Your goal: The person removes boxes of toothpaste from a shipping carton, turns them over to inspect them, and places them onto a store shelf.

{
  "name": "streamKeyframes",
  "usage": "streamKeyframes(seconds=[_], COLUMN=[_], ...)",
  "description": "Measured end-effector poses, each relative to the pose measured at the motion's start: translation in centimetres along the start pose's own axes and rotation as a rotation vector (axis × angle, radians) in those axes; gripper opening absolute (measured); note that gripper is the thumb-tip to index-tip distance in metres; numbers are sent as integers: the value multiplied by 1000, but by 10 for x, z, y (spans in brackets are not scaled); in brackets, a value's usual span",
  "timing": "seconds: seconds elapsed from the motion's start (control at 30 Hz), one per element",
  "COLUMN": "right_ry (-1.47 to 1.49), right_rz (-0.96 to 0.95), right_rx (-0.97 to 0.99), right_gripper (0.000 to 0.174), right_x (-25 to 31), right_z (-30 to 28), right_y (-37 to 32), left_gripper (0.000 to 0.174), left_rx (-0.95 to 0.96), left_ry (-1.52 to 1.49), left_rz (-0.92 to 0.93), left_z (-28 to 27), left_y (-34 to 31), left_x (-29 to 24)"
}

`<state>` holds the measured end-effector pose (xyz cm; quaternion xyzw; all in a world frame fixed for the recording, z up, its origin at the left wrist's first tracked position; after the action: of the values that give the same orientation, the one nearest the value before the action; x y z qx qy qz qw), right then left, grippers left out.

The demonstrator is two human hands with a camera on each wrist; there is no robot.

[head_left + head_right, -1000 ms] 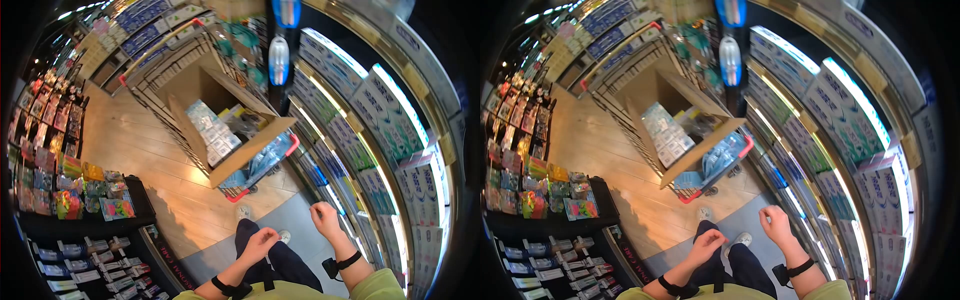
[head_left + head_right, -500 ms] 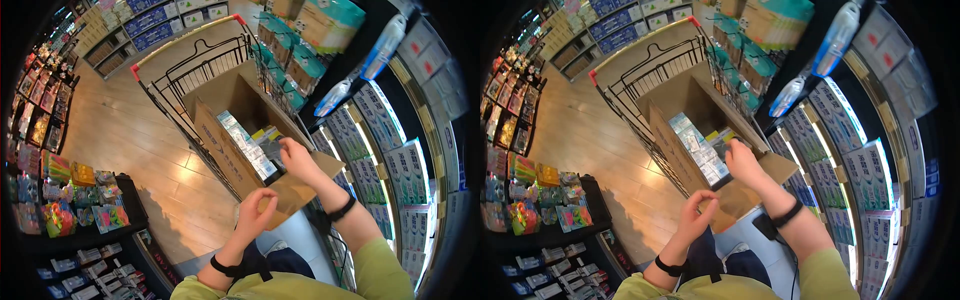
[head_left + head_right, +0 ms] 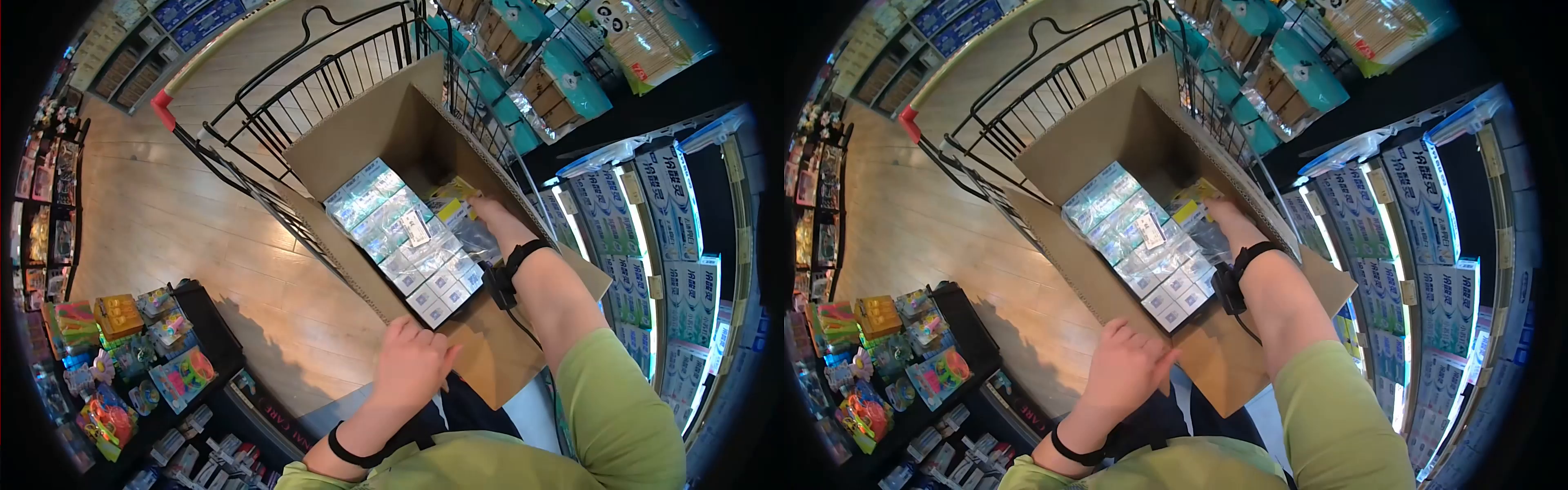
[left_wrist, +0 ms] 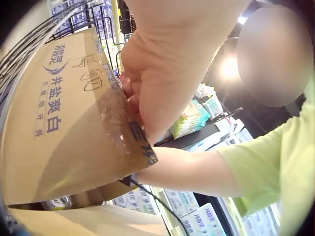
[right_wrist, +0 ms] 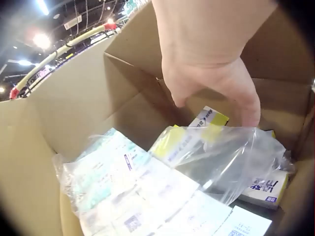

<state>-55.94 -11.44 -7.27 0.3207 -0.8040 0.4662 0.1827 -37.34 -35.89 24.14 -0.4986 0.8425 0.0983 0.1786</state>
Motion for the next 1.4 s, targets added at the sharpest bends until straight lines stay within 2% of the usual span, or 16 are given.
streamKeyframes(seconds=[0.17, 0.23, 0.27, 0.37, 0.43, 0.47, 0.6, 0.67, 0.8, 0.83, 0.9, 1.03, 1.13, 1.2, 1.3, 1.4], right_ry=[-2, 298, 157, 162, 231, 245, 232, 61, -134, -326, -8, -212, -224, -167, -66, -12], right_rz=[-73, 47, -164, -343, -157, -255, -149, -346, -154, -38, -47, -66, -401, -492, -805, -822], right_rx=[-88, -98, -132, -283, -149, -162, -149, -69, 129, 156, 311, 115, -62, -96, -90, -44], right_gripper=[49, 54, 64, 78, 83, 86, 98, 104, 119, 112, 97, 79, 60, 58, 55, 57], right_x=[6, 35, 42, 47, 67, 61, 82, 105, 64, 51, 26, 31, 57, 72, 111, 121], right_z=[-33, -42, -40, -29, -24, -12, 3, 19, 42, 37, 45, 19, -4, -26, -71, -120], right_y=[-10, -67, -47, -27, -54, -27, -34, -34, -58, -68, -65, -81, -111, -154, -249, -314], left_gripper=[17, 17, 17, 19, 21, 22, 26, 30, 36, 39, 43, 52, 59, 65, 81, 97], left_rx=[18, 26, 14, 79, 93, 132, 174, 378, 364, 357, 353, 547, 615, 616, 393, 423], left_ry=[-54, -29, -12, 63, 99, 126, 162, 145, 70, 29, -6, -187, -212, -161, -139, -81], left_rz=[-73, -41, -26, -13, -70, -84, -140, -213, -263, -244, -216, -13, 84, 91, -57, -110], left_z=[-9, -8, -10, 2, 9, 14, 12, 22, 20, 18, 18, 51, 62, 70, 59, 59], left_y=[6, 15, 20, 19, 16, 15, 18, 17, 21, 23, 32, 69, 101, 116, 138, 136], left_x=[5, -3, -7, -14, -9, -5, 3, 16, 41, 45, 51, 43, 34, 31, 38, 34])
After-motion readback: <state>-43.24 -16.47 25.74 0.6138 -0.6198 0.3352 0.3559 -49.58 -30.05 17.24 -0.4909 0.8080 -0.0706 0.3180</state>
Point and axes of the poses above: each hand's wrist, its own y-axis towards the middle knuckle, its own z-axis out of the palm, x = y × z, the point moved 10 cm from there along y, towards the middle knuckle, and after that the axes turned 12 degrees about y, right-handed, at the moved point
